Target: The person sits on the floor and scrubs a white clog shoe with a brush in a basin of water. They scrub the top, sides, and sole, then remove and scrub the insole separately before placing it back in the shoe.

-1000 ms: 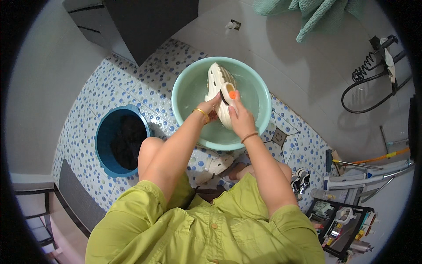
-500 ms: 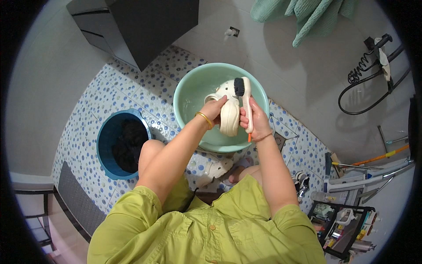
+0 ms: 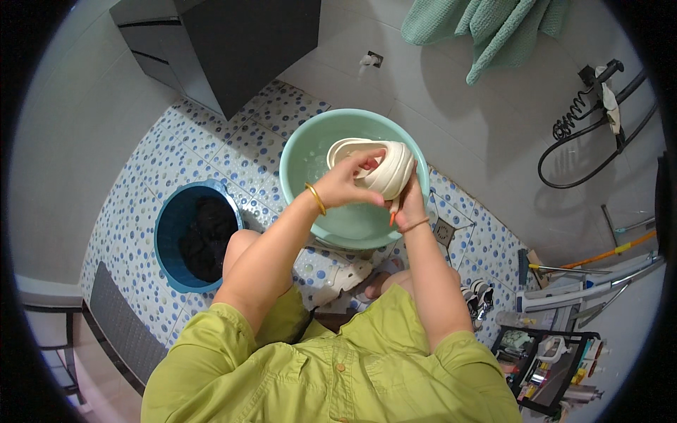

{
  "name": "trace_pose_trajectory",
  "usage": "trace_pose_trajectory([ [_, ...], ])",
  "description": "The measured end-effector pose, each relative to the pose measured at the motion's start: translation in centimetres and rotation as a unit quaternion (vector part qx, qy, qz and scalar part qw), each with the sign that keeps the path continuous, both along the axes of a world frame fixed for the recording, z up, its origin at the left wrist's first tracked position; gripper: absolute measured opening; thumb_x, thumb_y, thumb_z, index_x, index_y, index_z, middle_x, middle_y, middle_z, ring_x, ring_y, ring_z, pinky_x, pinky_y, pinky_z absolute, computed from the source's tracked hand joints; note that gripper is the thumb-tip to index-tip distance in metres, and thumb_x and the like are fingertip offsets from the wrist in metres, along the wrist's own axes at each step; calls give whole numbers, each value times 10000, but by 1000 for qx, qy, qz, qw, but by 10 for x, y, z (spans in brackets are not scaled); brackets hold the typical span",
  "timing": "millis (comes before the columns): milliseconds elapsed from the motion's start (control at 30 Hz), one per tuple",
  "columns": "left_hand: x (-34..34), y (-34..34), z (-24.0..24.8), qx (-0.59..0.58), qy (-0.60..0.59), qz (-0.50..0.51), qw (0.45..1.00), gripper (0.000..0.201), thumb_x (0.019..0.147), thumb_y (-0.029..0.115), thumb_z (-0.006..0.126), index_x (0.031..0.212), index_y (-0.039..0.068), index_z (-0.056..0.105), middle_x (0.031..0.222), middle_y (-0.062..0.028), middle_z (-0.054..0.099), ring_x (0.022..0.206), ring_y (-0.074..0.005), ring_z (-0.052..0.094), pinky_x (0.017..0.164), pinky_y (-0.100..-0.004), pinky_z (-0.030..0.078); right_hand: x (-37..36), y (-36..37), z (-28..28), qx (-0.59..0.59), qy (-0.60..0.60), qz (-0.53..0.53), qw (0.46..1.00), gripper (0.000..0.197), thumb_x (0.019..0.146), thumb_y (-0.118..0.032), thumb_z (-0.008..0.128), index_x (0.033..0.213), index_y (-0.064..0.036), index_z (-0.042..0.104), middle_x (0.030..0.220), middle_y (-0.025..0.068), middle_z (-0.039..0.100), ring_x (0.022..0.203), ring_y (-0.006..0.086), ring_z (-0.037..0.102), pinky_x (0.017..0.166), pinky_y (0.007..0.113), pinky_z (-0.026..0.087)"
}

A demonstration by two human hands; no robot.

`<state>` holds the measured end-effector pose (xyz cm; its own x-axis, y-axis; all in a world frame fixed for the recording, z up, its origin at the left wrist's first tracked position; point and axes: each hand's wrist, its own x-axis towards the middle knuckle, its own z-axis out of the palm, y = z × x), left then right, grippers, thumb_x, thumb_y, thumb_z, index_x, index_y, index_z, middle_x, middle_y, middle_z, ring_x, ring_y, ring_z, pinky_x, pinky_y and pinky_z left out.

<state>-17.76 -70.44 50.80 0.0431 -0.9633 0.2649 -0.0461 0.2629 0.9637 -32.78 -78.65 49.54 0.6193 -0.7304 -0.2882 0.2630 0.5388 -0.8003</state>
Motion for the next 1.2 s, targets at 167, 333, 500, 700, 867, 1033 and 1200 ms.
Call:
trace_pose_trajectory([
  [167, -5, 3, -1, -65, -329, 189, 923, 839, 438, 404, 832, 1172, 177, 497, 1213, -168, 418, 1144, -338, 408, 966, -460, 303, 3, -7, -3, 19, 10, 27, 999, 513, 858, -593, 366, 1090, -173, 550, 839, -15, 602, 593, 68, 547, 381, 198, 374],
  [333, 14, -5, -17, -160, -332, 218, 904, 1137, 351, 522, 830, 1264, 109, 294, 1322, -171, 335, 1184, -370, 367, 1014, -496, 227, 6, -5, -4, -24, 119, 80, 989, 456, 876, -533, 395, 1125, -175, 525, 715, -39, 531, 453, 46, 400, 342, 183, 289],
  [500, 15, -1, -20, -111, -281, 203, 932, 1278, 332, 573, 824, 1306, 44, 188, 1281, -193, 380, 1173, -346, 391, 1012, -467, 238, 5, -3, 4, -38, 161, 113, 980, 359, 880, -450, 447, 1120, -190, 502, 623, -44, 436, 426, 54, 317, 377, 208, 281],
  [700, 15, 2, -22, -89, -348, 179, 916, 1240, 354, 614, 798, 1317, 59, 247, 1206, -179, 432, 1149, -337, 412, 968, -436, 273, 0, -47, -82, -358, 547, 175, 736, 404, 901, -322, 410, 1262, -142, 419, 828, 140, 592, 716, 267, 583, 617, 357, 459],
  [867, 10, 3, -19, -35, -351, 160, 922, 1165, 398, 552, 809, 1309, 67, 270, 1176, -171, 470, 1105, -320, 458, 945, -415, 292, -4, -55, -136, -537, 555, 324, 546, 379, 887, -207, 374, 1246, -95, 420, 1100, 214, 562, 1008, 350, 550, 848, 408, 435],
  [1033, 28, 4, -28, -9, -297, 246, 923, 1150, 414, 482, 828, 1320, 68, 252, 1157, -184, 501, 1102, -326, 484, 954, -387, 334, 3, -15, 0, -281, 408, 37, 868, 435, 886, -187, 428, 1309, -92, 391, 1062, 221, 579, 895, 352, 586, 755, 361, 461],
  [1200, 34, -11, -29, 19, -255, 297, 920, 1124, 417, 437, 833, 1320, 87, 264, 1212, -190, 464, 1131, -332, 464, 965, -387, 350, -14, 28, 39, -558, 243, -20, 793, 501, 871, -205, 475, 1346, -129, 337, 996, 229, 594, 825, 357, 596, 715, 376, 462],
])
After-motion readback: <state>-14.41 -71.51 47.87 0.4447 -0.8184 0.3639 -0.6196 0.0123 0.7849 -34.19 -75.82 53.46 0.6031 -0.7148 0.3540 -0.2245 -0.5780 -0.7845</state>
